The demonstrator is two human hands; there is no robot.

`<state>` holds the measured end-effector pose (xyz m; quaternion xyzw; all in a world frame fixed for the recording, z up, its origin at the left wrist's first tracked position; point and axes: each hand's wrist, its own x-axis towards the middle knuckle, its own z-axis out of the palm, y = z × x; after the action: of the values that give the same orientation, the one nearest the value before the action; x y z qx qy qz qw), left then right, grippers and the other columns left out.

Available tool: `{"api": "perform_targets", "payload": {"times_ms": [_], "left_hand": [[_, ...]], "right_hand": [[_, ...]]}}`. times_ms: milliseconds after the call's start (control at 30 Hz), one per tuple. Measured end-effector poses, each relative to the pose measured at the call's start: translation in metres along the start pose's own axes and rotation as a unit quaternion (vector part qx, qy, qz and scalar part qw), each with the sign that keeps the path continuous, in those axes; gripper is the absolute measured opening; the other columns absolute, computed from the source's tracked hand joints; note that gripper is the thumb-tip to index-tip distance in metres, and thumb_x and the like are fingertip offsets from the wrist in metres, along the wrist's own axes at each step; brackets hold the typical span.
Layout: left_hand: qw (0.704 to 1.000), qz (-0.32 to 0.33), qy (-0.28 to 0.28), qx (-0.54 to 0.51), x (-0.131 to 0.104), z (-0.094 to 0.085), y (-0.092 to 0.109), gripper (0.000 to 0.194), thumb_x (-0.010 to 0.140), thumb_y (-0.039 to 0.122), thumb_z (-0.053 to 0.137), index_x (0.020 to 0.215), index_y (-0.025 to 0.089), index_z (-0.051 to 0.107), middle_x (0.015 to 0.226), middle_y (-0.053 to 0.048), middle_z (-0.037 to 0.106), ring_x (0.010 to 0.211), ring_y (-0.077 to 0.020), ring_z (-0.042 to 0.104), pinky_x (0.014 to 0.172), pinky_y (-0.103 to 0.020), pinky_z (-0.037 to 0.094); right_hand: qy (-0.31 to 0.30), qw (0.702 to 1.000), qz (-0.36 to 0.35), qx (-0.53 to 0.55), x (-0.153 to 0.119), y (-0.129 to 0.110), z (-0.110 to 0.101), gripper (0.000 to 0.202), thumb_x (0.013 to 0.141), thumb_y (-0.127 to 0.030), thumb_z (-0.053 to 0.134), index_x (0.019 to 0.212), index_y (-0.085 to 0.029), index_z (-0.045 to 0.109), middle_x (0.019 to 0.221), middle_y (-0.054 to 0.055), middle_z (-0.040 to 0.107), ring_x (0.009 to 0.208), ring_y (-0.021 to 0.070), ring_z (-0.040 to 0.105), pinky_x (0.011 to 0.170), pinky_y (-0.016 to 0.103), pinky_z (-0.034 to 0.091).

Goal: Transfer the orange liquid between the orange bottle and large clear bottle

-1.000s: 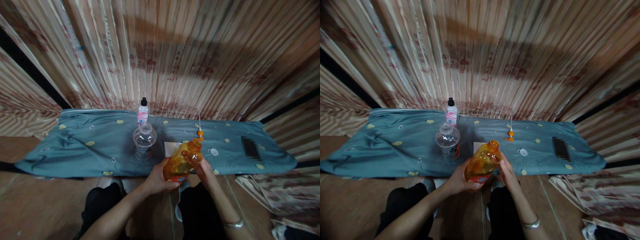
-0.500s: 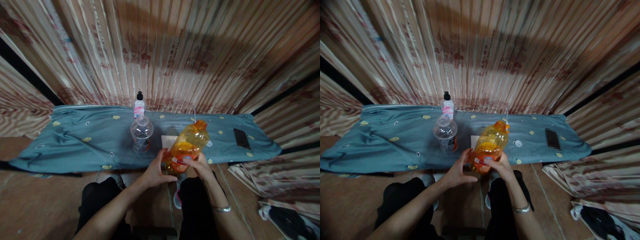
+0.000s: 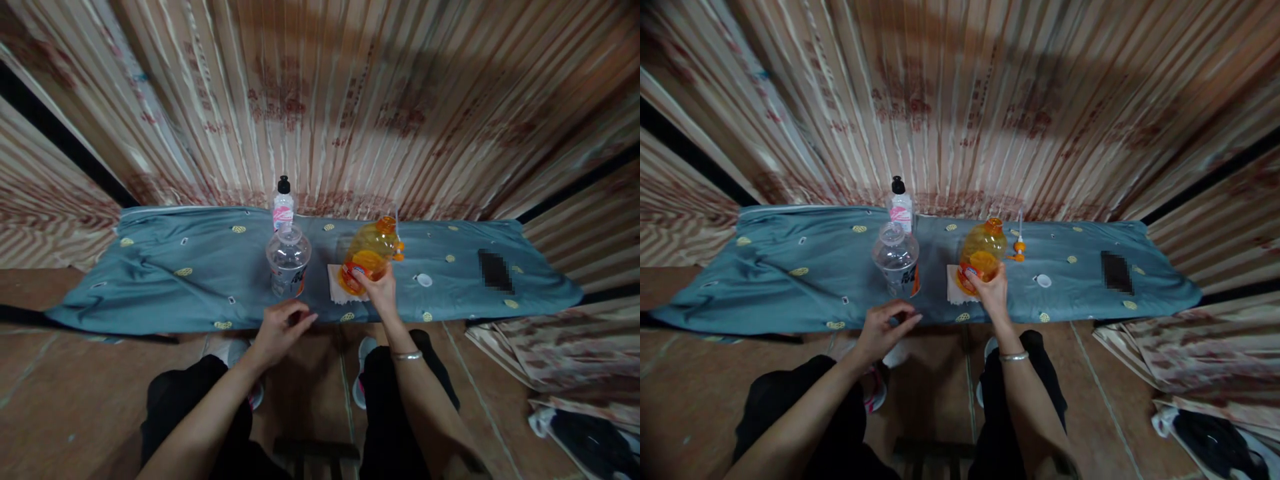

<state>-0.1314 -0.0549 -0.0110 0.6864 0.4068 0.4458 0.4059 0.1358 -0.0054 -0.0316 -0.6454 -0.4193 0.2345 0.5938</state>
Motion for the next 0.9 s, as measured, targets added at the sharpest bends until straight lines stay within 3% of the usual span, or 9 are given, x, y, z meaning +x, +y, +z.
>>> {"api": "perform_targets", "payload": {"times_ms": [100,167,200,267,300,367,467,567,900], "left_hand": [[0.997,-0.014,0.074,-0.008,0.004,-0.031,-0.009,0.034,0.086,0.045,0.079,0.068,0.02,0.066,0.063,0.001,0.064,0.057,-0.0133,0.059,0.061,-0.026,0.049],[0.99,-0.026,0.134,-0.02,0.008,-0.045,-0.02,0.032,0.089,0.051,0.075,0.098,0.021,0.071,0.084,-0.003,0.072,0.069,-0.0162,0.068,0.067,-0.028,0.055],[0.986,-0.03,0.16,-0.024,0.01,-0.049,-0.027,0.044,0.087,0.054,0.075,0.116,0.022,0.067,0.106,-0.008,0.075,0.089,-0.0207,0.073,0.078,-0.032,0.059],[0.974,-0.055,0.219,-0.033,0.014,-0.047,-0.04,0.086,0.068,0.054,0.09,0.14,0.023,0.053,0.14,-0.017,0.065,0.13,-0.031,0.065,0.102,-0.043,0.056],[0.971,-0.081,0.224,-0.026,0.016,-0.042,-0.046,0.104,0.06,0.051,0.094,0.147,0.023,0.046,0.151,-0.02,0.057,0.142,-0.0346,0.057,0.112,-0.048,0.051],[0.975,-0.112,0.193,-0.008,0.021,-0.028,-0.055,0.12,0.053,0.045,0.097,0.154,0.02,0.037,0.16,-0.024,0.049,0.151,-0.0376,0.049,0.122,-0.053,0.041],[0.976,-0.127,0.174,0.005,0.03,-0.008,-0.064,0.121,0.047,0.032,0.099,0.151,0.02,0.04,0.157,-0.022,0.054,0.148,-0.0376,0.053,0.124,-0.051,0.039],[0.971,-0.157,0.178,0.03,0.038,0.001,-0.068,0.112,0.048,0.029,0.098,0.145,0.018,0.044,0.146,-0.021,0.063,0.137,-0.0384,0.062,0.117,-0.052,0.046],[0.96,-0.195,0.186,0.071,0.045,-0.005,-0.068,0.081,0.049,0.033,0.095,0.117,0.022,0.053,0.108,-0.01,0.074,0.108,-0.0354,0.072,0.097,-0.048,0.055]], "right_hand": [[-0.005,1.0,0.003,-0.029,-0.003,0.006,0.0,0.069,0.055,-0.065,0.088,0.101,-0.024,0.056,0.103,0.012,0.078,0.1,0.0345,0.076,0.092,0.049,0.06],[-0.02,0.998,0.01,-0.051,-0.006,0.011,-0.002,0.07,0.055,-0.068,0.085,0.101,-0.024,0.056,0.102,0.013,0.078,0.101,0.0366,0.076,0.09,0.05,0.061],[-0.029,0.997,0.014,-0.066,-0.007,0.013,-0.003,0.07,0.055,-0.069,0.084,0.101,-0.024,0.056,0.1,0.013,0.078,0.102,0.0375,0.076,0.089,0.05,0.061],[-0.047,0.994,0.025,-0.094,-0.01,0.018,-0.005,0.07,0.055,-0.07,0.083,0.1,-0.024,0.056,0.099,0.014,0.078,0.101,0.0389,0.076,0.086,0.05,0.061],[-0.056,0.992,0.029,-0.107,-0.011,0.021,-0.006,0.07,0.055,-0.07,0.083,0.101,-0.024,0.056,0.099,0.014,0.079,0.101,0.0395,0.076,0.086,0.051,0.061],[-0.074,0.989,0.033,-0.126,-0.013,0.025,-0.007,0.073,0.055,-0.07,0.084,0.104,-0.024,0.057,0.103,0.015,0.079,0.102,0.0405,0.076,0.086,0.052,0.062],[-0.093,0.985,0.037,-0.142,-0.014,0.029,-0.007,0.077,0.057,-0.07,0.083,0.111,-0.022,0.058,0.107,0.016,0.079,0.102,0.0415,0.077,0.086,0.054,0.062],[-0.096,0.983,0.039,-0.148,-0.014,0.033,-0.007,0.074,0.06,-0.067,0.084,0.114,-0.022,0.059,0.111,0.016,0.08,0.104,0.0412,0.078,0.087,0.053,0.063],[-0.12,0.984,0.034,-0.129,-0.014,0.036,-0.003,0.066,0.067,-0.059,0.084,0.115,-0.022,0.058,0.105,0.012,0.081,0.105,0.0379,0.078,0.086,0.048,0.064]]}}
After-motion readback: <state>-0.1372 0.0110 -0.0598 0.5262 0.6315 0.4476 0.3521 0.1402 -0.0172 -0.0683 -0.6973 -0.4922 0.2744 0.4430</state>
